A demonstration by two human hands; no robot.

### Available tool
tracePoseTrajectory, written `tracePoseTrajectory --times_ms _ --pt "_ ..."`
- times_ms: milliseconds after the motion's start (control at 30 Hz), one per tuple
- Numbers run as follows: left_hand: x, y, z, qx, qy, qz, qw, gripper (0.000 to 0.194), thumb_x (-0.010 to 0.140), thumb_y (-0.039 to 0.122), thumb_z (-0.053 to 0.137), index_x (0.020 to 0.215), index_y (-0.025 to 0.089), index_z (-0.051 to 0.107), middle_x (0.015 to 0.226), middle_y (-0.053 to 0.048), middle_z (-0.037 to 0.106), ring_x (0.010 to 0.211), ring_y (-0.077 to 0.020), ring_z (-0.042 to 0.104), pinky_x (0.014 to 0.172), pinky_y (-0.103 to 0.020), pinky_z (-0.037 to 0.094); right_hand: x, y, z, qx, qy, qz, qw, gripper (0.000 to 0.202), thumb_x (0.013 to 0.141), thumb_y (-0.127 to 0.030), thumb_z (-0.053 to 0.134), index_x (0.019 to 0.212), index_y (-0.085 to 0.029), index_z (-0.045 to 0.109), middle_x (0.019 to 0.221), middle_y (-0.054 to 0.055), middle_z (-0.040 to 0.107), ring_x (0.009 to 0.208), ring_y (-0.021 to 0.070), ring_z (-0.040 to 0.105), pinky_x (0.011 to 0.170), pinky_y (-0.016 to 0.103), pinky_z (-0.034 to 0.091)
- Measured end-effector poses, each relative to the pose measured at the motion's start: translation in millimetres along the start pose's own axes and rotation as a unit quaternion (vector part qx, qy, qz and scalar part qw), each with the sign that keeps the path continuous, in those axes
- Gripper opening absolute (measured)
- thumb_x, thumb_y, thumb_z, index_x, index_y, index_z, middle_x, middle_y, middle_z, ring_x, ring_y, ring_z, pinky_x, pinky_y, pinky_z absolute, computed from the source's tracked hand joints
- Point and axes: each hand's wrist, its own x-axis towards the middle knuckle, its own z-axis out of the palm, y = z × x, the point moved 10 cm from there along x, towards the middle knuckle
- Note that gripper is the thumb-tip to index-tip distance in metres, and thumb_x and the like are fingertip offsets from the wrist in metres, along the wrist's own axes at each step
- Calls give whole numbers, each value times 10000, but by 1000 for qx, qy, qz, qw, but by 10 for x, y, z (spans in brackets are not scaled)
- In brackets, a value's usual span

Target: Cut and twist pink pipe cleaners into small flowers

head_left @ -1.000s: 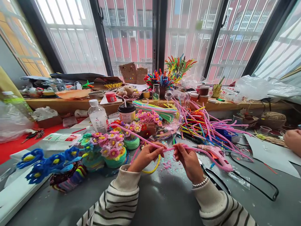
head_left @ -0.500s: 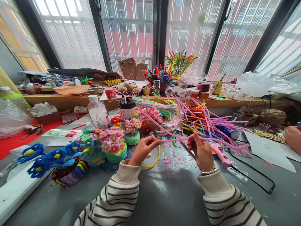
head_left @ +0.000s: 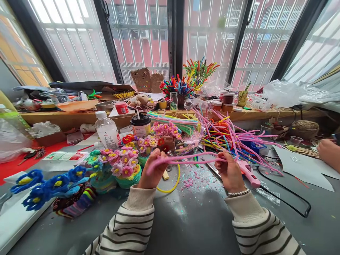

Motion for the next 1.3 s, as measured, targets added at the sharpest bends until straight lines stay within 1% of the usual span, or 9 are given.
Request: tracePoseTrajectory --times_ms 67,167,333,467,633,867,1033,1167,1300 --pt "-24 -7 57 -63 -14 -17 998 207 767 177 421 572 164 353 423 82 352 358 -7 400 408 -86 394 5 -33 -7 24 2 0 1000 265 621 -418 590 626 -153 591 520 -26 579 430 43 484 394 142 399" --pt "-72 -44 111 -99 -16 -59 993 217 823 187 341 607 166 355 394 91 246 251 11 217 229 -31 185 -8 -60 -12 42 4 10 999 225 633 -378 592 723 -173 610 674 -7 645 517 51 555 446 131 447" --pt "-134 -197 135 -57 -18 -154 986 238 841 239 301 618 178 355 375 101 127 235 -2 23 177 -53 34 -17 -77 61 56 -41 25 997 173 617 -209 625 790 -206 611 771 -28 662 571 30 586 466 78 459" --pt "-205 -458 177 -42 -57 -268 961 267 815 356 331 642 168 406 408 91 156 266 1 58 192 -55 24 12 -86 67 74 -53 26 996 138 631 -240 623 765 -208 616 760 -41 664 544 10 574 443 53 449" --pt "-402 -773 124 55 -83 -397 912 344 729 432 459 847 114 518 459 85 216 341 0 135 256 -83 88 22 -71 45 96 -42 44 993 110 666 -212 584 768 -192 621 758 -25 664 540 11 571 443 60 442" --pt "-432 -797 72 181 -119 -380 900 239 684 327 555 633 96 522 437 81 261 361 2 147 320 -138 100 72 -228 -55 90 -20 4 996 108 665 -217 583 766 -195 617 748 -27 654 535 13 551 434 77 431" --pt "-375 -817 78 239 -140 -353 894 194 725 281 501 656 101 512 445 58 372 334 1 207 330 -163 118 127 -329 -114 113 -25 -23 993 188 626 -237 628 806 -190 599 664 -52 609 501 1 489 426 71 404" --pt "-369 -819 138 224 -162 -339 899 219 752 304 461 614 135 444 391 60 374 329 -20 265 341 -176 128 9 -59 128 64 -85 36 994 189 645 -285 615 810 -197 585 548 -76 492 432 5 406 380 97 356" --pt "-426 -882 127 211 -173 -376 886 197 747 294 481 648 127 448 373 82 313 327 -13 205 348 -178 110 -196 282 396 -27 -143 105 984 312 631 -276 627 926 -229 536 632 -58 509 485 32 445 441 142 390"
